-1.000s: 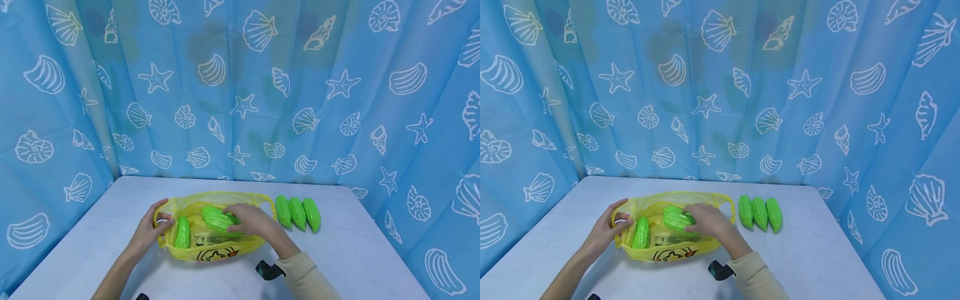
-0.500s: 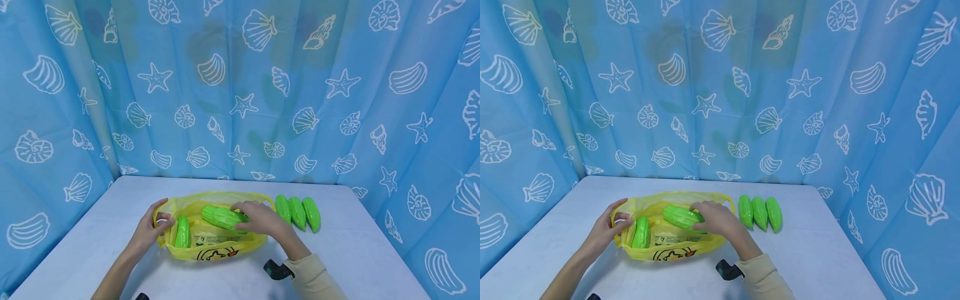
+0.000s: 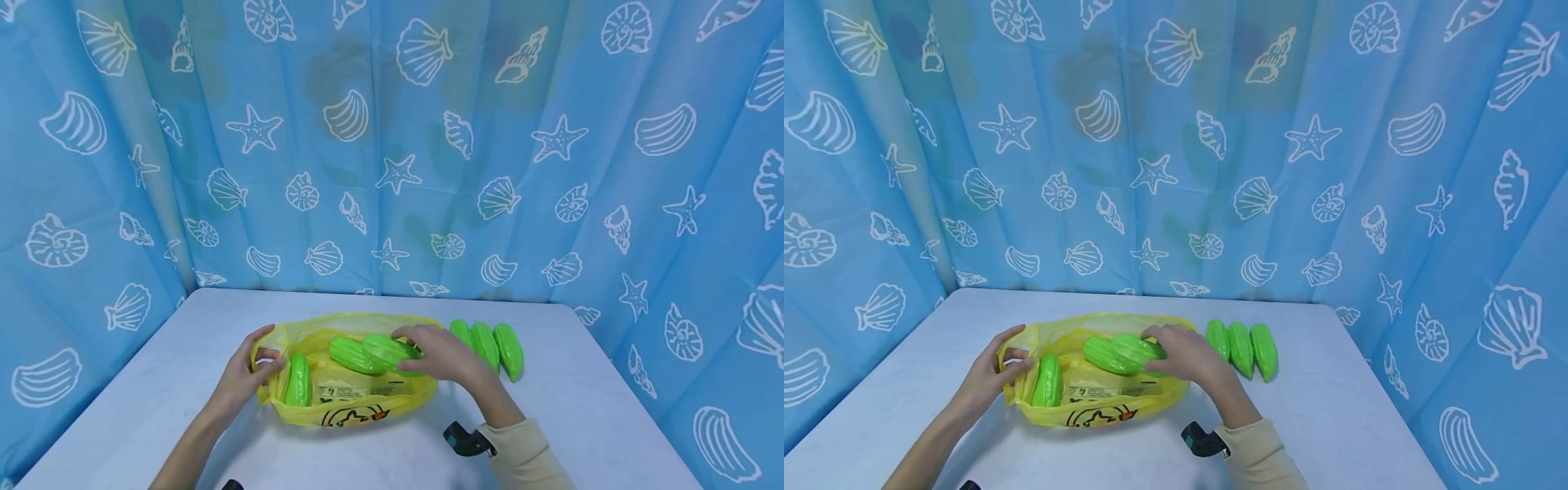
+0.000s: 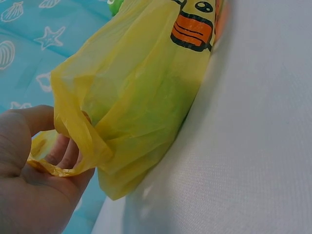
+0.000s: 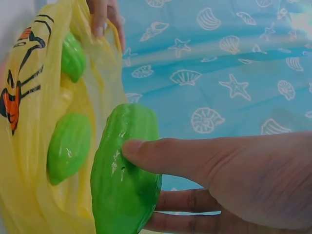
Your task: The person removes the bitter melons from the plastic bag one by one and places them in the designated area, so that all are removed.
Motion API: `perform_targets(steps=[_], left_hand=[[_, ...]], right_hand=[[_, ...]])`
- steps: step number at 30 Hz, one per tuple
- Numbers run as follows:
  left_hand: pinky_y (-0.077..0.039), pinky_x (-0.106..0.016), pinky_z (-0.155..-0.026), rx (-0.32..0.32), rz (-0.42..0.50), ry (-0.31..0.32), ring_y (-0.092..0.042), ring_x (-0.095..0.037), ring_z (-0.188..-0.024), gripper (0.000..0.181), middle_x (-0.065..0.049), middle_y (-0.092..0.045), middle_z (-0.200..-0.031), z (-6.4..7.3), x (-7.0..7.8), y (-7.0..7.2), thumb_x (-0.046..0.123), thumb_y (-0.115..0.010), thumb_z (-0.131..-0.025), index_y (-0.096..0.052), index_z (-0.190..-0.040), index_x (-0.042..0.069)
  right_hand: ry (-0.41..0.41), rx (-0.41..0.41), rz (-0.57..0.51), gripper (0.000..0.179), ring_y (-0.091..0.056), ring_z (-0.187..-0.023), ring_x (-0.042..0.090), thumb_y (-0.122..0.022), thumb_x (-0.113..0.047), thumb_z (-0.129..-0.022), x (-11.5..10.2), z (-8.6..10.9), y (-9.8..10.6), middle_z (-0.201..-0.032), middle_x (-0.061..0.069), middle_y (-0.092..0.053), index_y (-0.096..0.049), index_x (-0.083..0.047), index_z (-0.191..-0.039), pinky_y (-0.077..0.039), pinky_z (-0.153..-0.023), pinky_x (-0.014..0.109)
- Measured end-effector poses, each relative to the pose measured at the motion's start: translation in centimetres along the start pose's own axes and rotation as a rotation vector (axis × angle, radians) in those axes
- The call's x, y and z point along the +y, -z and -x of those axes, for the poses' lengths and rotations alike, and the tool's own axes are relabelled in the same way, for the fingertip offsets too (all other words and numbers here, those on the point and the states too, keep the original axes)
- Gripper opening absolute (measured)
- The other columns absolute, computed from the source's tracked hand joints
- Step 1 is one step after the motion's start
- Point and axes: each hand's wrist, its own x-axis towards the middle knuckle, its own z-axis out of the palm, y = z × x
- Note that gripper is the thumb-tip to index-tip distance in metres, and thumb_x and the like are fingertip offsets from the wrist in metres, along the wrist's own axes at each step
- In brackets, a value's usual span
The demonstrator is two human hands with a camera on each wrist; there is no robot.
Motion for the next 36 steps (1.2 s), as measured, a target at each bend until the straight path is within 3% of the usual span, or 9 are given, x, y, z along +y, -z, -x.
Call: perform_targets(steps=[10, 21, 36], left_hand=[[-0.054, -0.022, -0.071, 0.002, -0.003, 0.005, -0.059, -0.017, -0.089, 0.073, -0.012, -0.056, -0.116, -0.1, 0.1, 0.0, 0.022, -0.067, -0.094, -0.025, -0.153, 0.026], [-0.054, -0.022, -0.072, 0.004, -0.013, 0.003, -0.058, -0.018, -0.091, 0.073, -0.012, -0.056, -0.116, 0.0, 0.0, 0.0, 0.023, -0.067, -0.094, -0.025, -0.154, 0.027], [-0.054, -0.021, -0.074, -0.01, 0.004, 0.001, -0.061, -0.017, -0.09, 0.072, -0.011, -0.055, -0.116, 0.0, 0.0, 0.0, 0.019, -0.066, -0.094, -0.025, -0.153, 0.026]], right_hand=[[-0.033, 0.015, -0.001, 0.048, -0.066, -0.104, 0.023, -0.074, -0.027, -0.088, 1.3, 0.7, 1.1, -0.113, 0.008, -0.069, -0.059, -0.011, -0.131, -0.053, -0.088, 0.043], [-0.096, 0.034, 0.003, 0.05, -0.064, -0.107, 0.021, -0.072, -0.031, -0.089, 2.4, 1.8, 2.3, -0.118, 0.005, -0.068, -0.058, -0.015, -0.133, -0.054, -0.089, 0.041], [-0.058, 0.109, -0.042, 0.053, -0.065, -0.105, 0.024, -0.072, -0.031, -0.089, 2.8, 3.0, 4.2, -0.116, 0.009, -0.068, -0.055, -0.014, -0.137, -0.055, -0.087, 0.041]])
